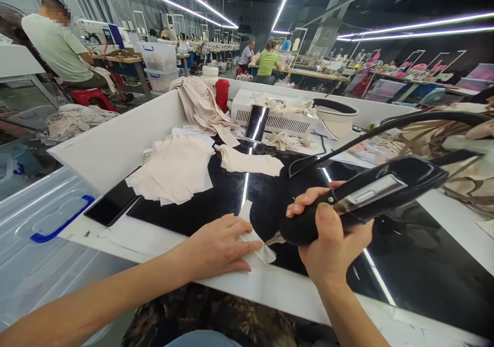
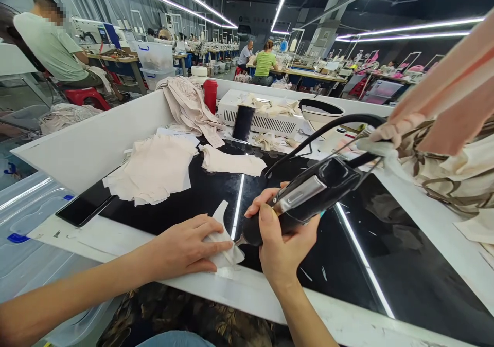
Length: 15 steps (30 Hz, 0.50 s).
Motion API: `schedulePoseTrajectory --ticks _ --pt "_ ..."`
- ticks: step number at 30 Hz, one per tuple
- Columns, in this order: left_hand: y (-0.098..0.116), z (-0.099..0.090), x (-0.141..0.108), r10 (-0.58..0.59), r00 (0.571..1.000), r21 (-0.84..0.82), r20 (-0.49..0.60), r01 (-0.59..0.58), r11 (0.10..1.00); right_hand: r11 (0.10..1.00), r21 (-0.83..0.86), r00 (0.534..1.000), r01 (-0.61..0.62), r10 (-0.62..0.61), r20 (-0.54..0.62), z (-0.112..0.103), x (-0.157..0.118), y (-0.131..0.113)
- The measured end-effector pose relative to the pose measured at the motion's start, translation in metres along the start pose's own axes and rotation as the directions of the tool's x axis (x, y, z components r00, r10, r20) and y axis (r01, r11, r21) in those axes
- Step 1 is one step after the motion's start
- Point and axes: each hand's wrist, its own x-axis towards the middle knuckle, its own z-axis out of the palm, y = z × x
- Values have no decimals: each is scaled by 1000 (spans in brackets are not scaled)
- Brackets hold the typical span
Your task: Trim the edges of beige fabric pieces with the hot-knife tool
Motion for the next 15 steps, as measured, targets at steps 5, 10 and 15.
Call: schedulePoseTrajectory --ticks 5,10,15 --pt "0 3 -2 0 999 -18 -32 -1 1000 1000 2 998 19 -18 -58 8 5 1" --pt "1 3 -3 -15 999 -35 -30 14 999 1000 -15 1000 8 -9 -30 11 4 8" --pt "1 5 -2 -24 999 -55 -34 22 998 1000 1 1000 12 -12 -20 15 4 9"
